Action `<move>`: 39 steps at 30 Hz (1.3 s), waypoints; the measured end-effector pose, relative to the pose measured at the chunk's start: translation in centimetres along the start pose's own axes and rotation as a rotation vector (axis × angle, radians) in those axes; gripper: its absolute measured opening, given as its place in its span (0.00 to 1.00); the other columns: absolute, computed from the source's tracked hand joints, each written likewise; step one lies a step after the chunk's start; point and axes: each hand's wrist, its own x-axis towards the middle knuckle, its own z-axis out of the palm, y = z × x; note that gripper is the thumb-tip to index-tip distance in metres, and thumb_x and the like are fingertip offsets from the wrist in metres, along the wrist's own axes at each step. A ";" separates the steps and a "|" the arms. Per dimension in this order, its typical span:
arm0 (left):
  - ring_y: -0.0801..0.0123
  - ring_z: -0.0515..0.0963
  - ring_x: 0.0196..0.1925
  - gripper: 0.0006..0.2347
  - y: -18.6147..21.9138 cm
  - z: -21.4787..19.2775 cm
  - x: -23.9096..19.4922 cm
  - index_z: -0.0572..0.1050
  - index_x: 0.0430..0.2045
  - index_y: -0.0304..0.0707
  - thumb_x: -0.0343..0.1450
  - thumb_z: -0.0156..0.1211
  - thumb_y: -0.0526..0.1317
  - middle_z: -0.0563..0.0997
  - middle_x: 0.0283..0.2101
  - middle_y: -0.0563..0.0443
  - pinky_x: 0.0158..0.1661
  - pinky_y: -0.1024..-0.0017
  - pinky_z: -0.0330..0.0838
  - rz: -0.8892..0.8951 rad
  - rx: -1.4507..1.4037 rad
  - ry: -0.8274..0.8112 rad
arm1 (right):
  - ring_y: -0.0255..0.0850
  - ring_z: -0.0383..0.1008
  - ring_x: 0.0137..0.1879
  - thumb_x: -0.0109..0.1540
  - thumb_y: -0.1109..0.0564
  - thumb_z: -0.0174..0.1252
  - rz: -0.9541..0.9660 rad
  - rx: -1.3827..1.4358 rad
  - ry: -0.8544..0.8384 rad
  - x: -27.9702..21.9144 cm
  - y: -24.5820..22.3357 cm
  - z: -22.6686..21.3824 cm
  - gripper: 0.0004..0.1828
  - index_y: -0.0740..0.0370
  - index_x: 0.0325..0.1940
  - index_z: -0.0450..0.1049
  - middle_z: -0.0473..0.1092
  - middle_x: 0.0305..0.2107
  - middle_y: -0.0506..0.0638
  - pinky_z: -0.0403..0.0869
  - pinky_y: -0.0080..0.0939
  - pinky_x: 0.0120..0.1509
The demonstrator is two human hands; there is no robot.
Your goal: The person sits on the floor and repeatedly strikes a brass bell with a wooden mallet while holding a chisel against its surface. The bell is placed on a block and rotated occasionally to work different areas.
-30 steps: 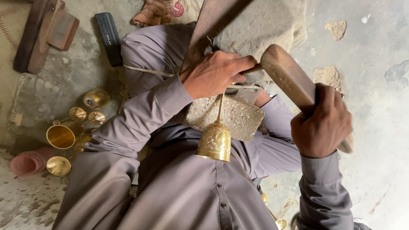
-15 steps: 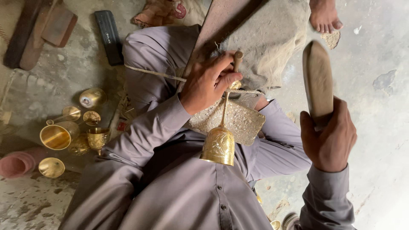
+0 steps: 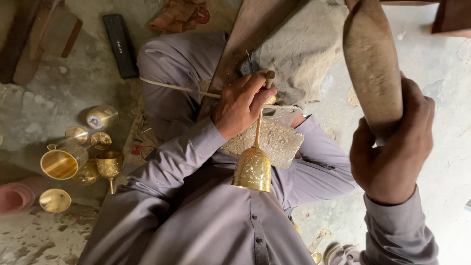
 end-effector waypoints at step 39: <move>0.66 0.82 0.35 0.10 -0.1 -0.3 0.4 0.72 0.49 0.33 0.81 0.56 0.41 0.79 0.36 0.48 0.34 0.69 0.77 -0.010 -0.053 -0.022 | 0.38 0.66 0.43 0.67 0.66 0.49 -0.018 -0.127 -0.114 0.5 1.6 0.4 0.25 0.62 0.70 0.62 0.67 0.46 0.54 0.66 0.35 0.48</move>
